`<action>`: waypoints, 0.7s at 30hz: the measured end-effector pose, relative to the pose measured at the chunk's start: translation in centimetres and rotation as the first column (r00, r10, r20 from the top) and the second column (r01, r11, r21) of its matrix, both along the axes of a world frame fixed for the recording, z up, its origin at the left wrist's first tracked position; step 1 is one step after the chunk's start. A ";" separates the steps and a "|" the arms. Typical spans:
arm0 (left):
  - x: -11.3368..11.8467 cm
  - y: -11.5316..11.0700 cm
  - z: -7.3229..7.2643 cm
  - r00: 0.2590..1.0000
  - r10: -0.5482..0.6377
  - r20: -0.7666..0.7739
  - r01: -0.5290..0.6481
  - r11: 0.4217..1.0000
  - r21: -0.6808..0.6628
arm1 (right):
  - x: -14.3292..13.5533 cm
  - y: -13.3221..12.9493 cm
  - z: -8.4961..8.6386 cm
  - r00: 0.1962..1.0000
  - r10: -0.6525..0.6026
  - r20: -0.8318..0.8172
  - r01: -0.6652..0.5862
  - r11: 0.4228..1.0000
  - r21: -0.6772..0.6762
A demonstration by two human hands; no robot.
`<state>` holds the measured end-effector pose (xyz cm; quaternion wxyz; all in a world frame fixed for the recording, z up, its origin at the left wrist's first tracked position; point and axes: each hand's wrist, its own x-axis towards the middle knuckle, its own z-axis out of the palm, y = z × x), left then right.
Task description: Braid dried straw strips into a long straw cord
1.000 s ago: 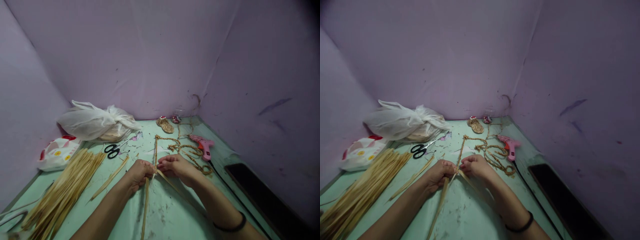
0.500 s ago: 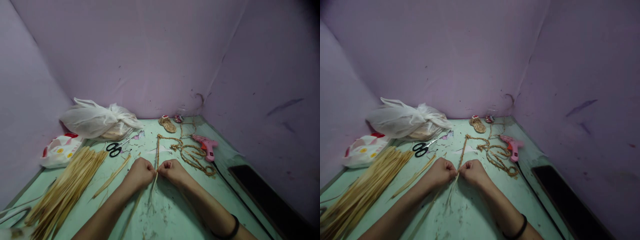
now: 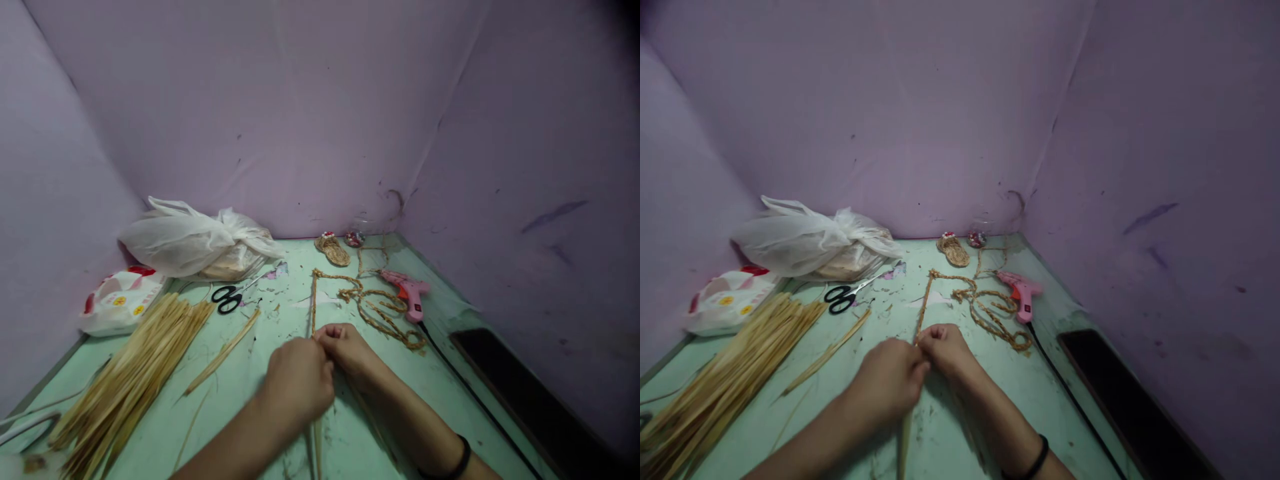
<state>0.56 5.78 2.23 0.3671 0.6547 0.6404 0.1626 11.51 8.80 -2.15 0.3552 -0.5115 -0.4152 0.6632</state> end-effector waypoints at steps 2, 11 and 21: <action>-1.2 1.3 0.9 0.998 0.057 -0.019 -0.054 0.993 0.105 | 0.4 -0.2 0.1 1.000 0.002 -0.012 -0.002 1.000 -0.009; -1.0 2.6 -1.5 0.742 0.306 0.597 0.029 0.875 -0.484 | 1.1 -0.3 -0.2 0.996 0.093 -0.013 -0.091 0.986 0.139; -0.6 3.0 -3.4 0.957 0.205 0.207 -0.187 0.977 -0.106 | 1.3 -1.2 0.9 0.630 -0.070 0.774 -0.433 0.795 0.425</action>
